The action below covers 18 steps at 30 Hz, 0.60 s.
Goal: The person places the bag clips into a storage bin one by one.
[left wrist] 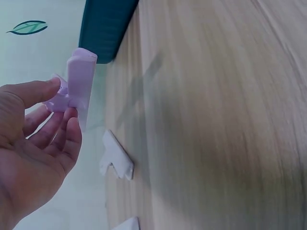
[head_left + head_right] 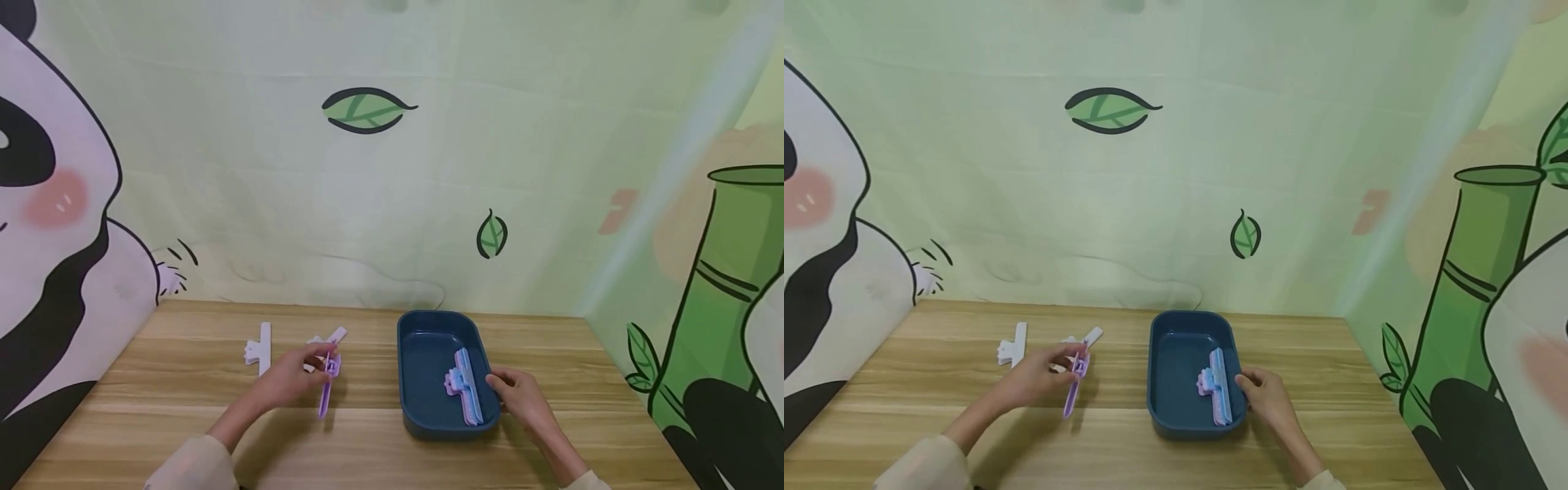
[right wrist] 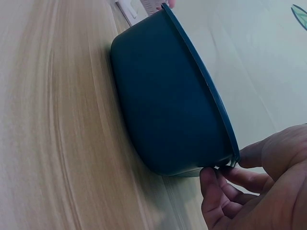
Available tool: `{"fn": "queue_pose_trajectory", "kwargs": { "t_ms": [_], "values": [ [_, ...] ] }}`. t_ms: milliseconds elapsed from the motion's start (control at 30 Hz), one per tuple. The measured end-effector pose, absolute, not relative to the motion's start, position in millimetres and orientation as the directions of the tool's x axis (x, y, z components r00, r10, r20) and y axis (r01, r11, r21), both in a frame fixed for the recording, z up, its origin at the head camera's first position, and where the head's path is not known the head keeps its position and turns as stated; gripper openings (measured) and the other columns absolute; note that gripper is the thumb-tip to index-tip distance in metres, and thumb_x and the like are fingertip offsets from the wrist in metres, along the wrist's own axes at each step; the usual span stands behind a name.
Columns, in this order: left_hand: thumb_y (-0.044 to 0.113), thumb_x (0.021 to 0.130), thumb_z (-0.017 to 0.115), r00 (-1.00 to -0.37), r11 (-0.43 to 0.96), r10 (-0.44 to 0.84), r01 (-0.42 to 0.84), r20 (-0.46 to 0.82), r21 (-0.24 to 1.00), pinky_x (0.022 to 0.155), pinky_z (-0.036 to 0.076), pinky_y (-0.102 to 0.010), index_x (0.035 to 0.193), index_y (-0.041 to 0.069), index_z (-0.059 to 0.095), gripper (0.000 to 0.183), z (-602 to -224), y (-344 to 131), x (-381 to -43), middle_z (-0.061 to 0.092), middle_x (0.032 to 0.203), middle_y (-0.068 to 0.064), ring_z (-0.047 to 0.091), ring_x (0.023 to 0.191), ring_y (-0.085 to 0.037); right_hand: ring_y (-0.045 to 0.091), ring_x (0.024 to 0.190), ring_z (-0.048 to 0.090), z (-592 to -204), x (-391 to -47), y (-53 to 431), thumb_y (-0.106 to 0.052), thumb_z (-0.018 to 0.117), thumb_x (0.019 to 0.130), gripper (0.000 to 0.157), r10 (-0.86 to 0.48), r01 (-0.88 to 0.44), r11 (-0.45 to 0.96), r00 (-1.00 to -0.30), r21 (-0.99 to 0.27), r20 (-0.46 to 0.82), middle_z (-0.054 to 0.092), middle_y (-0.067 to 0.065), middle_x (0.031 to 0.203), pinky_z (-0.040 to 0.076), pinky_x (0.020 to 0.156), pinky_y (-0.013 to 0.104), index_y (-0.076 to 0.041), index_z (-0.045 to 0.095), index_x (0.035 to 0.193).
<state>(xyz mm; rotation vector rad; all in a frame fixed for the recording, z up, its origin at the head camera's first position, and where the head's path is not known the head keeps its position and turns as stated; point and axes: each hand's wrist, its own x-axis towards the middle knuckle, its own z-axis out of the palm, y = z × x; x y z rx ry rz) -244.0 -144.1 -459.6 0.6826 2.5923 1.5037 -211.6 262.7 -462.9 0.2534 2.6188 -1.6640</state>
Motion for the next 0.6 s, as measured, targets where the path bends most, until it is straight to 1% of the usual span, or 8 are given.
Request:
{"fn": "queue_pose_trajectory", "kwargs": {
  "t_ms": [133,300,400,533,600],
  "values": [
    [0.002,0.091,0.075,-0.907,0.410,0.392,0.321,0.153,0.854,0.070,0.055,-0.026,0.135,-0.014,0.058,0.049,-452,-144,-242,0.071,0.104,-0.013,0.067,0.098,-0.029,0.021,0.084,0.066,-463,-212,263,-0.007,0.058,0.105,0.033,0.124,0.154,0.419,-0.986,-0.895,-0.112,0.069,0.023,0.111,0.060,0.068,0.035,0.014,0.062,0.131],
    [0.004,0.093,0.074,-0.918,0.418,0.375,0.294,0.132,0.859,0.073,0.055,-0.027,0.138,-0.011,0.057,0.050,-444,-144,-240,0.071,0.109,-0.012,0.066,0.101,-0.028,0.021,0.083,0.066,-463,-212,263,-0.008,0.058,0.106,0.033,0.127,0.163,0.428,-0.985,-0.889,-0.119,0.069,0.022,0.111,0.059,0.068,0.036,0.013,0.062,0.131],
    [0.004,0.094,0.073,-0.917,0.412,0.374,0.296,0.135,0.862,0.078,0.057,-0.030,0.139,-0.010,0.056,0.051,-440,-144,-239,0.070,0.110,-0.012,0.066,0.102,-0.028,0.021,0.083,0.066,-463,-212,263,-0.008,0.057,0.106,0.033,0.127,0.160,0.425,-0.985,-0.891,-0.117,0.070,0.023,0.111,0.059,0.067,0.036,0.013,0.062,0.131],
    [0.004,0.095,0.072,-0.910,0.397,0.380,0.323,0.166,0.859,0.087,0.057,-0.037,0.140,-0.011,0.055,0.051,-437,-144,-239,0.070,0.113,-0.013,0.065,0.104,-0.028,0.021,0.082,0.066,-463,-212,263,-0.007,0.058,0.105,0.033,0.126,0.152,0.424,-0.986,-0.893,-0.108,0.070,0.023,0.109,0.059,0.067,0.036,0.014,0.062,0.130],
    [0.004,0.095,0.072,-0.907,0.390,0.381,0.334,0.179,0.858,0.089,0.057,-0.038,0.141,-0.011,0.054,0.051,-435,-143,-239,0.071,0.114,-0.013,0.066,0.105,-0.027,0.020,0.081,0.065,-463,-212,263,-0.007,0.058,0.105,0.032,0.127,0.151,0.426,-0.986,-0.892,-0.106,0.070,0.022,0.109,0.059,0.067,0.036,0.013,0.062,0.130]
  ]
}}
